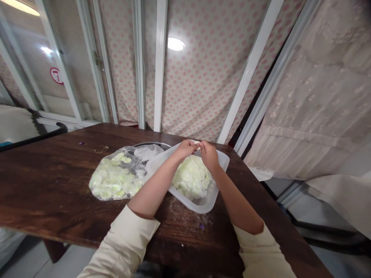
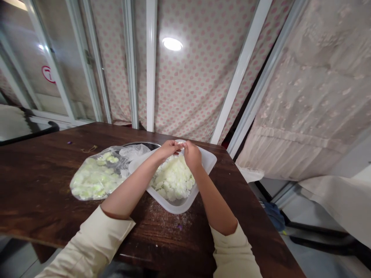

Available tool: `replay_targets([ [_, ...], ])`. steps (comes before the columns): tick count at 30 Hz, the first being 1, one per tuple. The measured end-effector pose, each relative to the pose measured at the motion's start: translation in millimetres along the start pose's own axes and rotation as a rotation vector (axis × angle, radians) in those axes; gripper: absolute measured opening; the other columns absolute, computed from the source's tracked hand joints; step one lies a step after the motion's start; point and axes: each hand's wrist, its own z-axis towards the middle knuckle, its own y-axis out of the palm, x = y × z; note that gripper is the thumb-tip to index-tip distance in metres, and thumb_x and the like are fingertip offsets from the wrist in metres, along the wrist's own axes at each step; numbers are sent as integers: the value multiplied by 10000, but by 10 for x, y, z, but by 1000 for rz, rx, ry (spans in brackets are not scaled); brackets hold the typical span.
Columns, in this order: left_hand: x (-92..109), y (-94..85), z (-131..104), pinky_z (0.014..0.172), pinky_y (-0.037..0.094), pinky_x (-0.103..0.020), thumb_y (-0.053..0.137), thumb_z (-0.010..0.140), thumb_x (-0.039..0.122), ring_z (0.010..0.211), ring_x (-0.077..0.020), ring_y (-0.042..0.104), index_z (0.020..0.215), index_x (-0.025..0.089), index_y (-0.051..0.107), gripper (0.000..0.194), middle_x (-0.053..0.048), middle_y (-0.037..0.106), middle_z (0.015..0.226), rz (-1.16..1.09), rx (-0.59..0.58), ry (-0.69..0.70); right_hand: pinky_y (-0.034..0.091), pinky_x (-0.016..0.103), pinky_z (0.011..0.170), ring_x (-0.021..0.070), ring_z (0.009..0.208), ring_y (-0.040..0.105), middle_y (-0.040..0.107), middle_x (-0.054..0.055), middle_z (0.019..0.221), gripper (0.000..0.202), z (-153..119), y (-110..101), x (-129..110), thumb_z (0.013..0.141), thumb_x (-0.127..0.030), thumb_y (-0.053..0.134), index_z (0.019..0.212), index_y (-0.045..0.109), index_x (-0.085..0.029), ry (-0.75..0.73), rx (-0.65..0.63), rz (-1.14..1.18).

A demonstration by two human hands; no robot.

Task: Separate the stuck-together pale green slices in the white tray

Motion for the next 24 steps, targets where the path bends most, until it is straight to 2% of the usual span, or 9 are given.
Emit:
replay_targets([
  [4, -28, 21, 40, 542, 383, -230, 575, 670, 362, 482, -74, 440, 504, 145, 424, 312, 29, 425, 454, 17, 28, 22, 218, 264, 538, 155, 650, 485, 586, 51, 711, 326, -29, -39, -72, 891, -326, 272, 781, 538, -173, -1, 50, -311],
  [8, -3, 60, 30, 534, 399, -217, 522, 704, 272, 495, -82, 477, 545, 145, 433, 222, 21, 452, 475, 0, 55, 4, 204, 265, 538, 146, 640, 494, 605, 49, 718, 342, -38, -47, -129, 902, -325, 257, 818, 551, -172, -22, 47, -389],
  [11, 16, 88, -1, 528, 412, -213, 426, 741, 197, 533, -91, 516, 627, 145, 462, 130, 3, 514, 572, -36, 18, 38, 209, 262, 545, 144, 650, 498, 606, 48, 717, 335, -43, -48, -158, 901, -324, 268, 811, 553, -174, -37, 38, -387],
  [15, -6, 85, -15, 510, 410, -222, 371, 757, 194, 529, -95, 517, 677, 151, 457, 124, -6, 525, 639, 36, 11, 95, 214, 255, 542, 143, 641, 496, 599, 42, 708, 337, -47, -42, -159, 900, -326, 262, 809, 550, -177, -39, 23, -330],
  [21, -26, 53, 7, 528, 403, -227, 427, 741, 255, 482, -86, 474, 624, 158, 452, 154, 25, 476, 523, 11, -12, 128, 216, 248, 516, 146, 576, 474, 561, 32, 625, 365, -40, -36, -124, 896, -368, 240, 782, 534, -184, 53, 6, -198],
  [24, -19, 39, 9, 573, 416, -226, 528, 681, 284, 513, -80, 489, 541, 161, 398, 227, 37, 460, 500, -52, 43, 149, 223, 246, 511, 150, 558, 466, 539, 27, 595, 375, -45, -30, -111, 892, -384, 232, 762, 526, -191, 62, 13, -145],
])
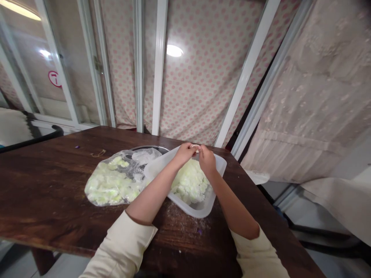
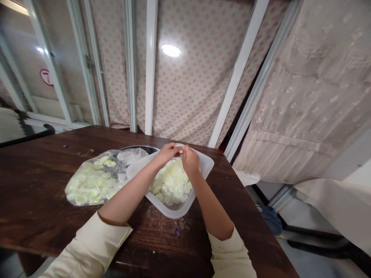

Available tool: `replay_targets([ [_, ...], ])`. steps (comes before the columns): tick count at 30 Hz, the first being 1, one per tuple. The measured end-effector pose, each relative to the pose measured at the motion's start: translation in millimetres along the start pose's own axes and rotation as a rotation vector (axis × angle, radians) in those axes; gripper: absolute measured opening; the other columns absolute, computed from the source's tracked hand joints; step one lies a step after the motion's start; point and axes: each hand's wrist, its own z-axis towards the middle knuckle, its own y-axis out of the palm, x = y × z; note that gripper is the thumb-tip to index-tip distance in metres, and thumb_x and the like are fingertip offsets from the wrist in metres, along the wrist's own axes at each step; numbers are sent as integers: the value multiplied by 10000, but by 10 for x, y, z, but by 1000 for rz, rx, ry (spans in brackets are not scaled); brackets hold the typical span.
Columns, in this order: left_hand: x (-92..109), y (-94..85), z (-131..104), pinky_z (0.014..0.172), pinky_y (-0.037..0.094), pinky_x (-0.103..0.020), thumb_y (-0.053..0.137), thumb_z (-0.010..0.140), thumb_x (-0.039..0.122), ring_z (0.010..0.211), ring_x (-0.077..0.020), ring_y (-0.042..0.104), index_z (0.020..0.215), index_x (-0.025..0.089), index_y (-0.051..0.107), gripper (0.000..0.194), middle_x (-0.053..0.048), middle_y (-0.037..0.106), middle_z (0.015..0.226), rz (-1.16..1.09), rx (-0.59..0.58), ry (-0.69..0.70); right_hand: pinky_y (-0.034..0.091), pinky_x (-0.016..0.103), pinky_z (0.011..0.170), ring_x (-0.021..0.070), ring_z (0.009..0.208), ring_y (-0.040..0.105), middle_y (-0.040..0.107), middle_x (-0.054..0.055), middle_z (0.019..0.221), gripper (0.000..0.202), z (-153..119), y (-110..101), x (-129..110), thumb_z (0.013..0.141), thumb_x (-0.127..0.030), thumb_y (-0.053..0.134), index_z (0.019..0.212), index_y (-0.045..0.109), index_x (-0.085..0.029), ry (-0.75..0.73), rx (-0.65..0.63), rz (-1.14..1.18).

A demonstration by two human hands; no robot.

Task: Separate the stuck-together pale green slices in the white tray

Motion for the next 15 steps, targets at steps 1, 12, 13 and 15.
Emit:
replay_targets([
  [1, 5, -6, -1, 581, 415, -223, 564, 652, 284, 522, -80, 495, 517, 162, 376, 262, 41, 455, 489, -2, 30, 6, 225, 246, 510, 151, 556, 466, 537, 27, 594, 376, -3, 3, 1, 890, -387, 232, 760, 526, -193, -5, -2, 9],
  [12, 75, -38, -24, 568, 409, -234, 598, 650, 261, 484, -71, 463, 505, 149, 427, 250, 34, 472, 480, -66, 103, -59, 270, 255, 546, 163, 589, 463, 545, 48, 627, 381, 11, 6, 78, 875, -402, 244, 739, 523, -180, 88, 94, 31],
  [13, 71, -46, -17, 567, 406, -233, 582, 667, 262, 493, -72, 463, 506, 146, 433, 248, 29, 476, 491, -63, 110, -71, 281, 257, 554, 162, 589, 461, 539, 44, 624, 373, 17, 12, 98, 871, -403, 253, 733, 518, -179, 109, 97, 49],
  [15, 61, -65, -6, 563, 392, -228, 560, 692, 279, 502, -71, 450, 513, 139, 451, 252, 27, 467, 497, -28, 106, -79, 308, 260, 579, 158, 601, 465, 532, 34, 636, 361, 26, 31, 134, 868, -405, 253, 750, 507, -177, 120, 95, 126],
])
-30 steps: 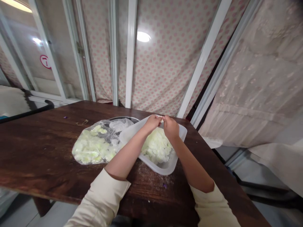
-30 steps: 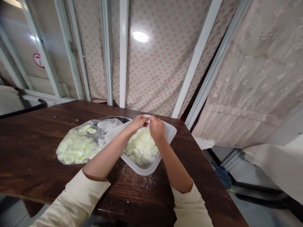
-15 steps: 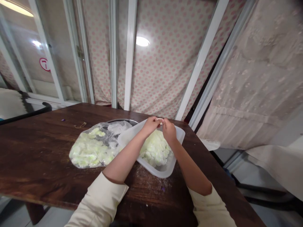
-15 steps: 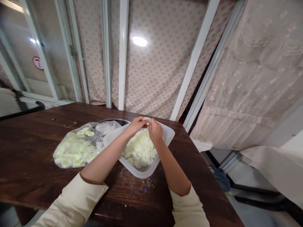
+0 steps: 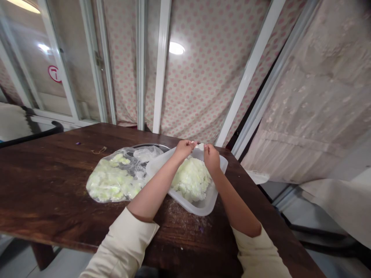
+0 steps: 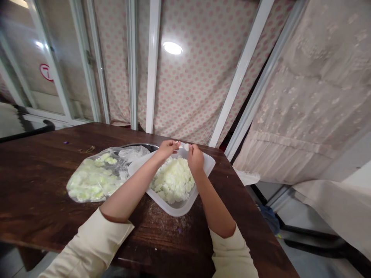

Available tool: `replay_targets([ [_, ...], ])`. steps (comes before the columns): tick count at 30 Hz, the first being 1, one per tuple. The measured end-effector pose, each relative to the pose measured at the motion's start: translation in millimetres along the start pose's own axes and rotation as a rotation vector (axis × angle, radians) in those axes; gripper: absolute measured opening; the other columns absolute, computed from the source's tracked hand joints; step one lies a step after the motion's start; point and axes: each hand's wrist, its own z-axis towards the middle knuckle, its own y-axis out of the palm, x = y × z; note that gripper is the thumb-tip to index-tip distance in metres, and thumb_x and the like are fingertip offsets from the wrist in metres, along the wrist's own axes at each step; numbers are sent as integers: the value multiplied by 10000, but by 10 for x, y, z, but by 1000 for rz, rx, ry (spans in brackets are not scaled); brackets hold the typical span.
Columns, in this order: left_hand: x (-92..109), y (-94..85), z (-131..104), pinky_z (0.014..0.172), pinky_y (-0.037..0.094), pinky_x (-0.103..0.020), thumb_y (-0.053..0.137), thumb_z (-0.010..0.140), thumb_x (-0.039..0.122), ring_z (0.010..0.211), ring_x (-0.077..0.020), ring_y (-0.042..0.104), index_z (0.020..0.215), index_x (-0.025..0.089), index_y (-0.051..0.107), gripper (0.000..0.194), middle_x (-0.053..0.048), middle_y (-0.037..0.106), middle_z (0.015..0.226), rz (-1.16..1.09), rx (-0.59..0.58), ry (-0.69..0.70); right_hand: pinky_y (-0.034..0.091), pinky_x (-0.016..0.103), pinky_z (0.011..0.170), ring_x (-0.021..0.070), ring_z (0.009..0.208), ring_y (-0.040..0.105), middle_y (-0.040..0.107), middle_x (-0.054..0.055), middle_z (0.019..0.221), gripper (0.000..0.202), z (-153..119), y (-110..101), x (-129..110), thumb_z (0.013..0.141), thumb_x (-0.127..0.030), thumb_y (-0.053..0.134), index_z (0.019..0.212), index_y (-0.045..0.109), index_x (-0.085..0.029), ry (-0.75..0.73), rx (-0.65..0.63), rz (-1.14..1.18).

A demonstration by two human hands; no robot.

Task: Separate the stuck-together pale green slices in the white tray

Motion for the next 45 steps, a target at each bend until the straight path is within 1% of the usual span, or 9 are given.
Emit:
replay_targets([
  [5, -15, -22, -8, 561, 347, -216, 581, 676, 305, 509, -68, 421, 533, 134, 490, 241, 45, 430, 486, 46, -83, -43, 364, 256, 654, 143, 689, 480, 518, 20, 712, 352, 18, 72, 29, 861, -430, 239, 781, 476, -182, -103, -56, 277],
  [10, 0, -12, -31, 562, 333, -222, 592, 665, 325, 532, -76, 426, 566, 135, 516, 228, 33, 458, 515, 48, -137, -97, 351, 229, 556, 116, 556, 428, 452, -26, 593, 296, 40, 112, 28, 816, -455, 348, 717, 443, -192, -68, -205, 442],
  [16, -3, -6, -37, 517, 314, -225, 647, 608, 329, 501, -89, 433, 526, 138, 515, 246, 29, 444, 456, 125, -121, -45, 304, 248, 549, 137, 575, 443, 513, 16, 601, 311, 10, 42, -47, 847, -350, 317, 648, 491, -186, -93, -125, 96],
  [20, -48, 1, -2, 503, 312, -232, 615, 635, 340, 476, -95, 436, 510, 144, 500, 259, 29, 437, 431, 214, -115, -15, 236, 259, 518, 151, 580, 459, 568, 52, 664, 341, -36, -9, -113, 870, -360, 293, 752, 564, -189, -55, -104, -178],
  [27, -163, 5, 72, 499, 325, -225, 602, 639, 357, 448, -80, 418, 515, 154, 462, 276, 41, 428, 414, 181, -86, 21, 219, 267, 511, 163, 567, 472, 561, 66, 651, 431, -60, -6, -132, 889, -418, 213, 862, 577, -188, -23, -85, -259],
  [33, -81, 6, 36, 518, 369, -224, 597, 669, 279, 476, -83, 466, 543, 159, 424, 245, 25, 496, 483, 112, 1, -13, 288, 264, 539, 168, 588, 484, 548, 49, 612, 365, 4, 32, -12, 868, -394, 274, 734, 547, -192, 24, -61, -82],
  [36, -30, 9, 32, 532, 400, -230, 576, 689, 211, 472, -83, 486, 546, 163, 395, 236, 21, 504, 489, 59, 50, -51, 331, 264, 526, 146, 506, 463, 494, 11, 519, 337, 55, 79, 85, 850, -368, 292, 602, 445, -199, 124, -86, 162],
  [39, -16, 11, 35, 544, 424, -233, 568, 678, 153, 483, -85, 509, 560, 165, 375, 226, 15, 526, 512, 30, 46, -44, 346, 255, 480, 123, 429, 427, 446, -21, 465, 330, 80, 122, 128, 837, -395, 302, 583, 397, -206, 165, -123, 382],
  [45, -75, -15, 62, 531, 424, -241, 577, 648, 166, 492, -122, 548, 624, 173, 410, 169, 12, 528, 514, 249, 27, 31, 359, 253, 511, 119, 466, 443, 480, -17, 490, 327, 79, 138, 134, 812, -413, 356, 573, 425, -200, 108, -97, 395],
])
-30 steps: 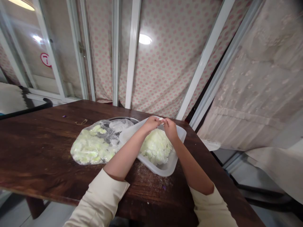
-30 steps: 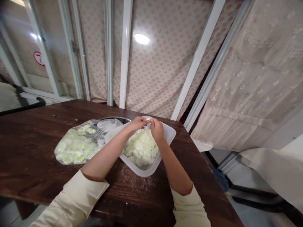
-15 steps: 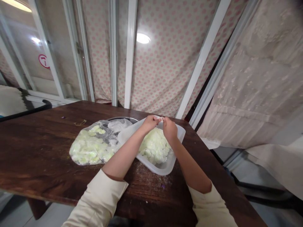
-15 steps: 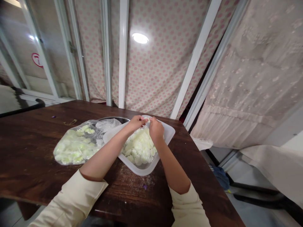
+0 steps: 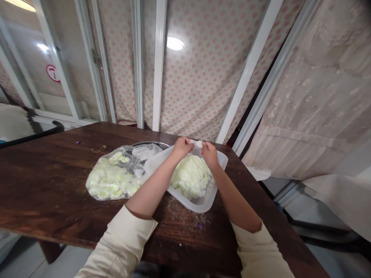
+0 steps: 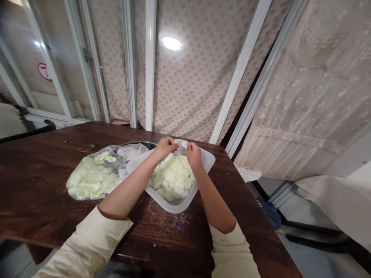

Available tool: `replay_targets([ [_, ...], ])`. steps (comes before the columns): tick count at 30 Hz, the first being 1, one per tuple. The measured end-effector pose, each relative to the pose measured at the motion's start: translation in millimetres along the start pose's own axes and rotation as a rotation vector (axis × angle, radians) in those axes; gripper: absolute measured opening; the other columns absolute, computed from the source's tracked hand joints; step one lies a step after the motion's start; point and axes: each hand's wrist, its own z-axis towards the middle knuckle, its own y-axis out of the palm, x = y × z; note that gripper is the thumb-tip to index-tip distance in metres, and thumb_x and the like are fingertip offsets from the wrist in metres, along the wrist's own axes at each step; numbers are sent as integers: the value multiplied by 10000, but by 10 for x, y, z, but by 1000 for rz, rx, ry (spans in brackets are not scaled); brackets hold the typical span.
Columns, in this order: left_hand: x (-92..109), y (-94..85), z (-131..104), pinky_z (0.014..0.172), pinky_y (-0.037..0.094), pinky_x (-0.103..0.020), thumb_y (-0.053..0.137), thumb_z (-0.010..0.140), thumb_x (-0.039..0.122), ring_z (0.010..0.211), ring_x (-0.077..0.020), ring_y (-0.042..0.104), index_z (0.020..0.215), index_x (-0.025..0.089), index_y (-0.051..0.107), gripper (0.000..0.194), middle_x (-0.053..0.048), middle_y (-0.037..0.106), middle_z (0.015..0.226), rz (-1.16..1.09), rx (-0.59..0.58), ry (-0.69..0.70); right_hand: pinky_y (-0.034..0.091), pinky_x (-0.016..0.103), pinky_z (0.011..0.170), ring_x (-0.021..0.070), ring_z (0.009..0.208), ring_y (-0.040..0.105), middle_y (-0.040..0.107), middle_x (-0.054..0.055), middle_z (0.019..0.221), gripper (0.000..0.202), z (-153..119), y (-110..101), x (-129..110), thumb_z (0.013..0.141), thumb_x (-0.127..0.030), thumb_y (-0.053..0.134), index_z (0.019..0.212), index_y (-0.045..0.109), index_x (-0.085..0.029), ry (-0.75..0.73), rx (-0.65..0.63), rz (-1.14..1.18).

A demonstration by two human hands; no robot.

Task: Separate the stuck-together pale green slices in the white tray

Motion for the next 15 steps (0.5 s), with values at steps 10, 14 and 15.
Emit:
replay_targets([
  [10, -35, -340, 9, 779, 401, -323, 543, 635, 94, 895, -269, 583, 764, 125, 591, 141, -157, 642, 864, 864, -206, -65, 365, 248, 536, 125, 507, 471, 505, -7, 514, 327, 15, -1, 50, 810, -414, 353, 585, 439, -193, 10, -8, -31],
  [14, -87, -251, 78, 800, 395, -321, 540, 607, 60, 910, -275, 574, 699, 94, 619, 126, -165, 653, 866, 920, -322, -112, 362, 245, 537, 124, 503, 470, 497, -14, 513, 311, 6, 11, 29, 813, -389, 346, 581, 424, -197, 22, -38, -20],
  [15, -124, -198, 112, 790, 398, -318, 550, 592, 54, 900, -278, 575, 681, 85, 622, 118, -164, 656, 828, 929, -343, -127, 362, 246, 537, 125, 503, 471, 496, -14, 511, 309, 5, 15, 25, 813, -386, 345, 579, 420, -199, 21, -48, -20],
])
